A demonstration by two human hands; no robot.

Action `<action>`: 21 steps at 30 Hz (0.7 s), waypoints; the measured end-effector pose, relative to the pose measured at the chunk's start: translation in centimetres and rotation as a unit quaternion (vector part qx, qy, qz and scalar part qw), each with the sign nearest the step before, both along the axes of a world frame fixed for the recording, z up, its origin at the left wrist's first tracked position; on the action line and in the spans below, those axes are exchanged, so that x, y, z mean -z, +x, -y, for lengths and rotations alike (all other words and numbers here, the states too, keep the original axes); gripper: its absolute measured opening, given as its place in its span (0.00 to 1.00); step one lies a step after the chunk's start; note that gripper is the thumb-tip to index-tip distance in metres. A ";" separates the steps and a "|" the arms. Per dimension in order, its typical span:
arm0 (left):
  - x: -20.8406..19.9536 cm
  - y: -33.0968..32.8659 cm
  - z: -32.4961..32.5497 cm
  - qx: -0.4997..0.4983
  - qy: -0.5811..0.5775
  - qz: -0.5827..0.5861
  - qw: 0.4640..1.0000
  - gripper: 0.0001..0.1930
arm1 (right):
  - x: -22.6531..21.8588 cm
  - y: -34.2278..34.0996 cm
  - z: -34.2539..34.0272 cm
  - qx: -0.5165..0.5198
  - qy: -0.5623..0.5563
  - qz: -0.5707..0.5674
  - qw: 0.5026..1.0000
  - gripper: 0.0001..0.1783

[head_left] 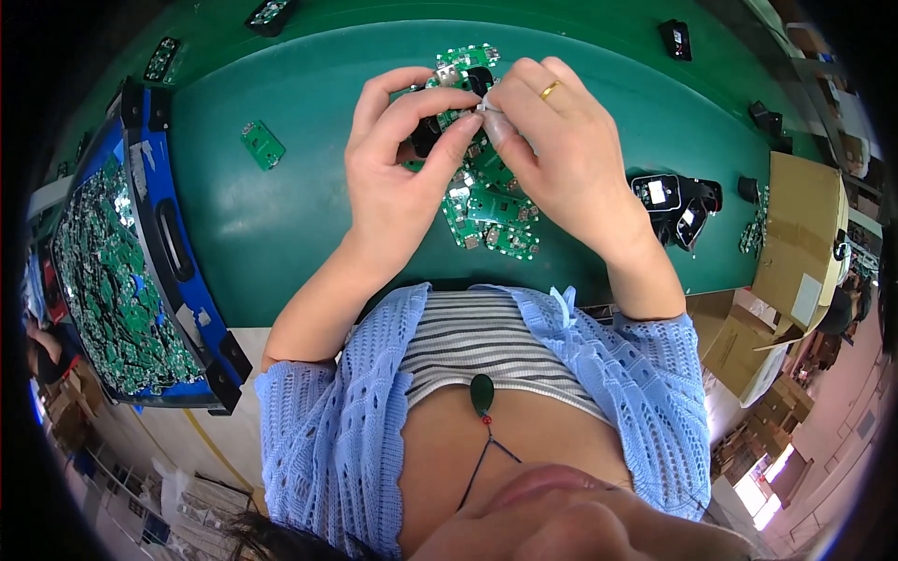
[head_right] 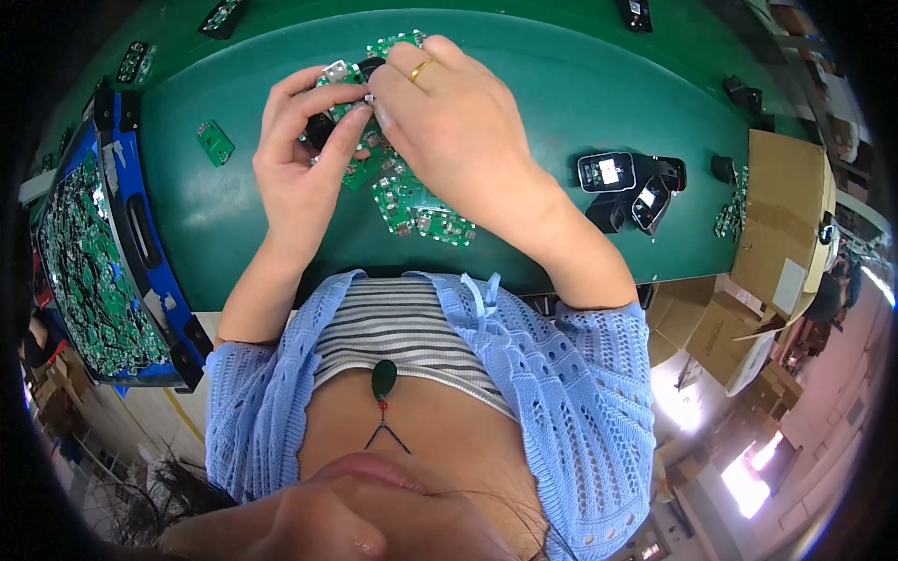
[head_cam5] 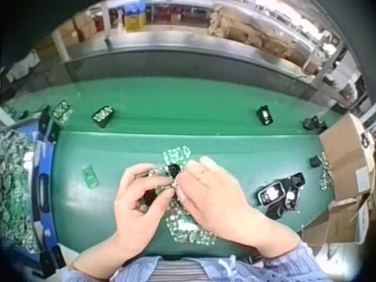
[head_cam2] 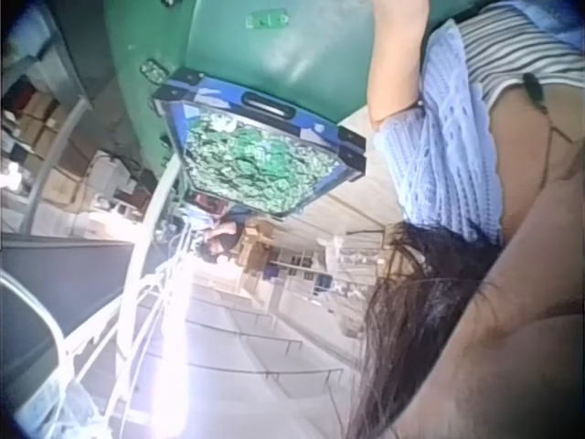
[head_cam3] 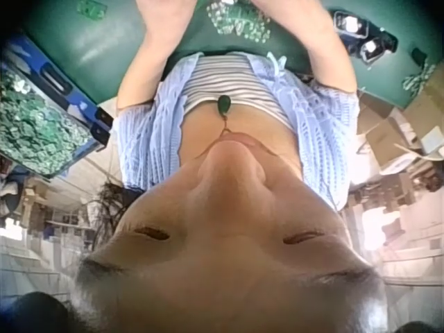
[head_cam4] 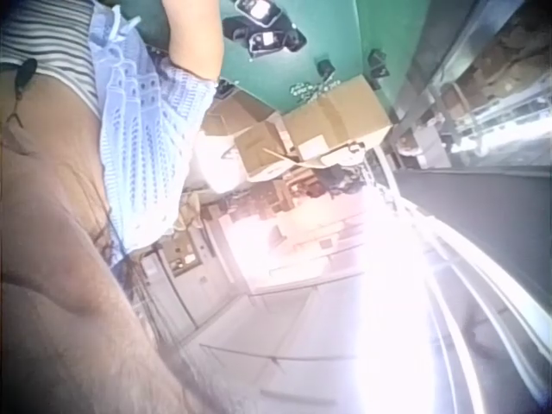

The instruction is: The person assembles electronic components and plastic housings onto printed circuit boards by hand.

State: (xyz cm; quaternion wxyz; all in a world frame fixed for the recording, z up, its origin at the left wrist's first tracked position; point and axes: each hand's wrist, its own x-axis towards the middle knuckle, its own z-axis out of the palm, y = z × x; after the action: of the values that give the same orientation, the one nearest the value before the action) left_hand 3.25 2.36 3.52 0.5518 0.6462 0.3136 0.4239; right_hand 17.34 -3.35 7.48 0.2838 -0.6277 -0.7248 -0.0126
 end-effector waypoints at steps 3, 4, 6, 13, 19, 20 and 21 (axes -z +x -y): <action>0.3 0.1 0.1 -0.001 0.026 -0.006 1.000 0.09 | -0.2 -0.2 0.2 -0.003 0.001 0.078 0.997 0.13; 0.4 0.1 0.2 -0.001 0.040 -0.008 0.999 0.08 | -0.2 -0.2 0.3 -0.010 0.015 0.116 0.993 0.14; 0.8 0.2 0.2 -0.002 0.051 -0.011 0.999 0.08 | -0.4 -0.2 0.6 -0.008 -0.003 0.116 0.993 0.13; 0.5 0.6 0.2 0.039 -0.061 0.002 0.997 0.05 | 2.1 -0.1 1.9 0.063 0.005 -0.259 0.964 0.07; 0.3 1.2 0.2 0.147 -0.293 -0.003 0.945 0.07 | 4.3 1.2 2.5 0.035 0.089 -0.208 0.973 0.07; 0.3 1.3 0.3 0.161 -0.333 0.014 0.929 0.08 | 4.3 1.5 2.6 0.037 0.086 -0.209 0.974 0.07; 0.4 1.3 0.3 0.160 -0.336 0.014 0.928 0.08 | 4.4 1.8 2.5 0.038 0.084 -0.204 0.975 0.07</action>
State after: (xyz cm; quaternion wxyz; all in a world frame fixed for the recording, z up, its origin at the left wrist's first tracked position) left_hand 4.53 2.02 3.08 0.8012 0.4590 0.3222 0.2087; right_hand 19.13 -5.84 3.13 0.4770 -0.6182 -0.6232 0.0441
